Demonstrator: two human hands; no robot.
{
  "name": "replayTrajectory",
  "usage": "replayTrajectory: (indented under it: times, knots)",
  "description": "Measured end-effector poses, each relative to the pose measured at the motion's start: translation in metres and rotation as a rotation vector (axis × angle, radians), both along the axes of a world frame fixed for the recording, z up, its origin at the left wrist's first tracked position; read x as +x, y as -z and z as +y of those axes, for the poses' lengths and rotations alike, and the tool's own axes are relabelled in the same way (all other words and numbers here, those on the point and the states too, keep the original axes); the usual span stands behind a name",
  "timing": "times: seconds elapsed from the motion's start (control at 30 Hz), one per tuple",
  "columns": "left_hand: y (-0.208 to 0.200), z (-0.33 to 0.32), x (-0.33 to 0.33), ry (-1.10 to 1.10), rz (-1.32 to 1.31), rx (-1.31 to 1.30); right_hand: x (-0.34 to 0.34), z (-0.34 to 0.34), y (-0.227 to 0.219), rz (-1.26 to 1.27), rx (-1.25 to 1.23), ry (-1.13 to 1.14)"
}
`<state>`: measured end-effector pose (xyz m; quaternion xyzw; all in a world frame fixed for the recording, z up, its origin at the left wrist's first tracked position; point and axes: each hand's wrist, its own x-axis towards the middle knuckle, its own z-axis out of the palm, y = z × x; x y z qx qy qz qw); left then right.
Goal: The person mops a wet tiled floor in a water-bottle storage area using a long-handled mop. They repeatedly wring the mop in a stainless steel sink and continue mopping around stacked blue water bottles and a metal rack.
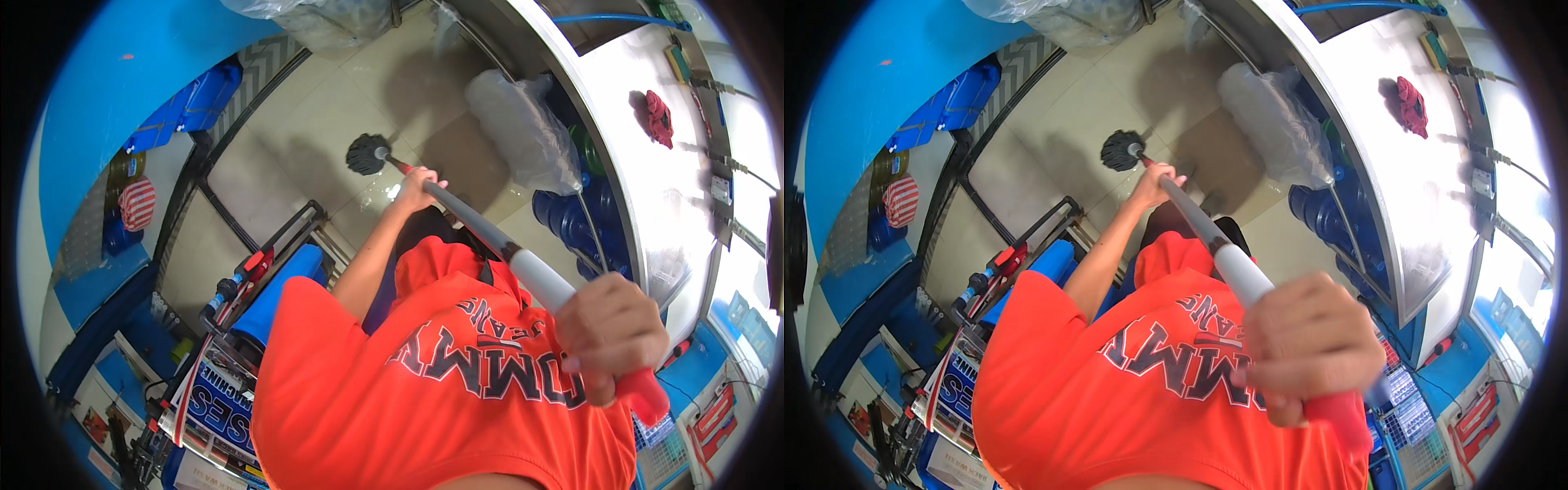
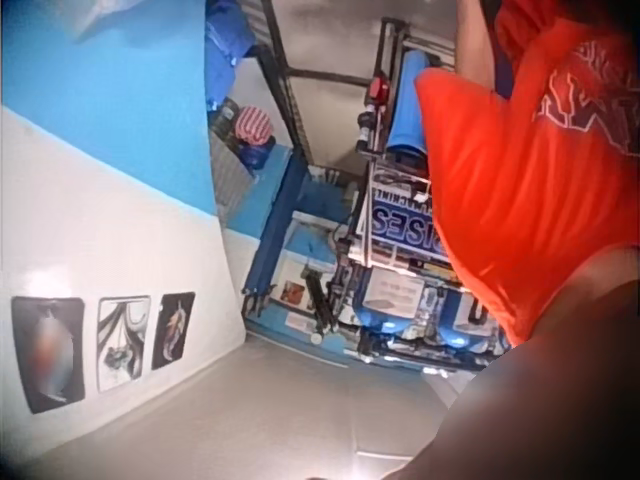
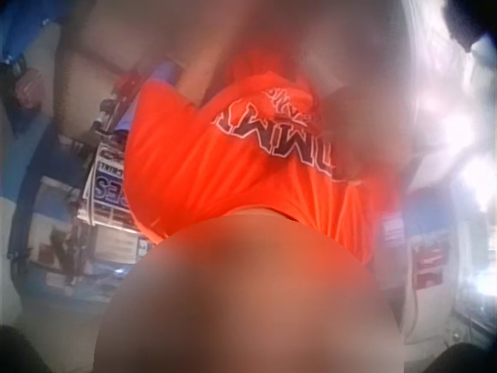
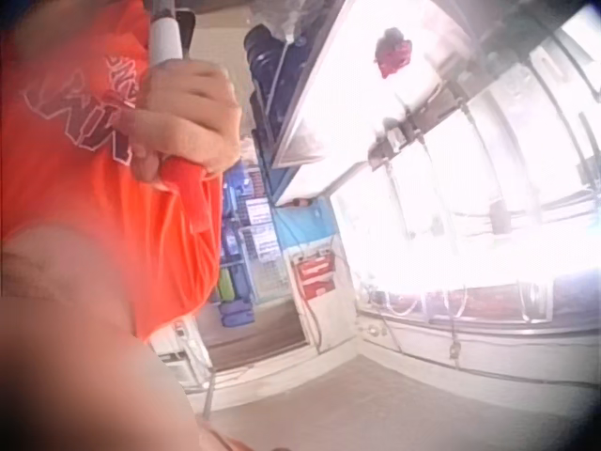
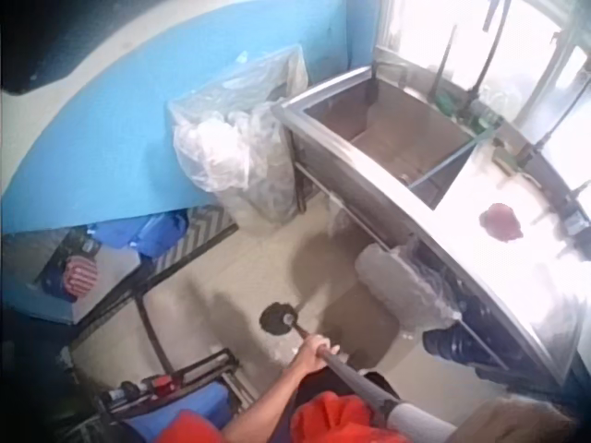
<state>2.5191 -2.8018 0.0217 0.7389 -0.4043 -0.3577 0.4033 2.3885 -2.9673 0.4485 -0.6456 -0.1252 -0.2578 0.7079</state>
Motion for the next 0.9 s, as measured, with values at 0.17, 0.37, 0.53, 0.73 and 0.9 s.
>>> replayTrajectory:
  times: [0.17, 0.37, 0.53, 0.73, 0.9]
  knots:
    - [-0.008, -0.055, -0.057, 0.196, -0.018, -0.072, -0.052, 0.007, -0.02, -0.087, -0.11, 0.189]
    - [-0.028, -0.117, -0.128, 0.36, -0.028, 0.116, -0.159, -0.047, -0.017, -0.058, -0.11, 0.168]
    - [-0.048, -0.173, -0.152, 0.247, -0.053, 0.279, -0.219, -0.169, 0.051, -0.248, 0.329, 0.582]
    - [-0.1, -0.222, -0.132, -0.111, -0.141, -0.079, -0.164, -0.36, 0.178, 0.96, -0.581, 1.375]
    - [-0.141, -0.227, -0.084, -0.258, -0.011, -0.25, -0.187, -0.37, 0.241, 1.074, -0.839, 1.362]
